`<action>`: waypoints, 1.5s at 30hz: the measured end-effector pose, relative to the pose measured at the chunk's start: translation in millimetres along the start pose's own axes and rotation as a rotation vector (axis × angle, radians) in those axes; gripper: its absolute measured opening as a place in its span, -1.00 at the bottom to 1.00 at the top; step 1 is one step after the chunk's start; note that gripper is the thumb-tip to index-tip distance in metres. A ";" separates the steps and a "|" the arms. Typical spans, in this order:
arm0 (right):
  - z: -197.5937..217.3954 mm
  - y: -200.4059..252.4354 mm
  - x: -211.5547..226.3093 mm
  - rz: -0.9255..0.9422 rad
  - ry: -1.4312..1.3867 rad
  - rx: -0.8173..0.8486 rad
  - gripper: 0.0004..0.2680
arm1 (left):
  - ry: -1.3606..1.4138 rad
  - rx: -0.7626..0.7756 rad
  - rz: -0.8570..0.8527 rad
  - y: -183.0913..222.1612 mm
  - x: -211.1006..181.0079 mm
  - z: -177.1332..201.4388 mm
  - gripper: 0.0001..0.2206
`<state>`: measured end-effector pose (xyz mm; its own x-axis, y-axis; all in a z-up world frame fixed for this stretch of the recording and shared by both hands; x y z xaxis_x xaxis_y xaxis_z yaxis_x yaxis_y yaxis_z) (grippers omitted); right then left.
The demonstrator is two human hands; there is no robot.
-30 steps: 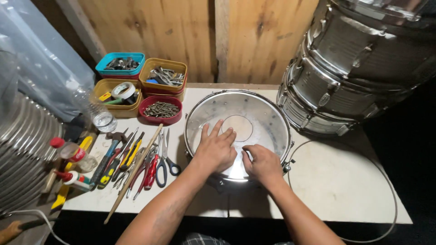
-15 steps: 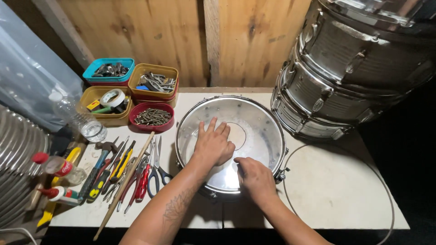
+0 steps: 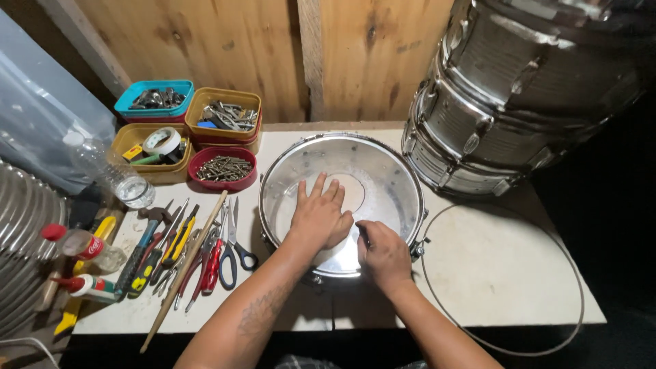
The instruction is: Repairing and tuning a snare drum by adjusting the drumhead, dampening ring, and snare wires
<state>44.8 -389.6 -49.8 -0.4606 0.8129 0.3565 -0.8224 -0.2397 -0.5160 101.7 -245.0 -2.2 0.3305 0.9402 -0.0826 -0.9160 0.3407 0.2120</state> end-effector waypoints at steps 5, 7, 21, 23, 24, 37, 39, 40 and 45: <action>3.7 1.6 3.1 -0.044 -0.003 -0.040 -0.83 | 0.044 -0.031 -0.055 34.7 -8.2 -8.6 -0.34; 5.3 3.8 3.4 -0.062 -0.027 -0.030 -0.85 | 0.043 -0.024 -0.050 37.2 -9.8 -8.3 -0.35; 5.6 8.0 3.0 -0.205 -0.013 0.117 -0.90 | 0.012 0.005 -0.021 -31.3 -9.4 5.3 -0.32; 4.4 8.6 2.2 -0.198 -0.012 0.105 -0.89 | 0.005 0.019 -0.009 -40.3 -8.8 2.5 -0.31; 3.4 8.0 1.2 -0.198 -0.009 0.103 -0.89 | 0.006 0.017 -0.012 -42.0 -9.8 2.4 -0.31; 7.3 12.0 4.9 -0.085 -0.025 -0.288 -0.77 | 0.035 -0.047 -0.138 -12.5 -20.2 -5.5 -0.37; 8.1 11.7 5.2 -0.079 -0.021 -0.299 -0.77 | 0.044 -0.033 -0.150 -6.1 -19.3 -6.7 -0.37; 8.7 11.7 5.9 -0.074 -0.020 -0.303 -0.77 | 0.058 -0.014 -0.162 -2.9 -18.8 -8.5 -0.37; 7.9 11.5 3.2 -0.090 -0.027 -0.294 -0.78 | 0.058 0.023 -0.182 16.9 -5.5 -12.2 -0.38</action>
<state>31.2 -393.9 -48.4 -0.4019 0.8087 0.4295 -0.7304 -0.0003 -0.6830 81.6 -244.5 -10.0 0.4765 0.8611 -0.1771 -0.8364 0.5061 0.2104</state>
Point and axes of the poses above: each hand's wrist, its own y-axis away from the middle knuckle, its own z-axis out of the back of the hand, x = y × z, the point moved 4 cm from there along -y, towards the middle knuckle, and after that the axes turned 12 degrees about x, right-handed, at the moved point
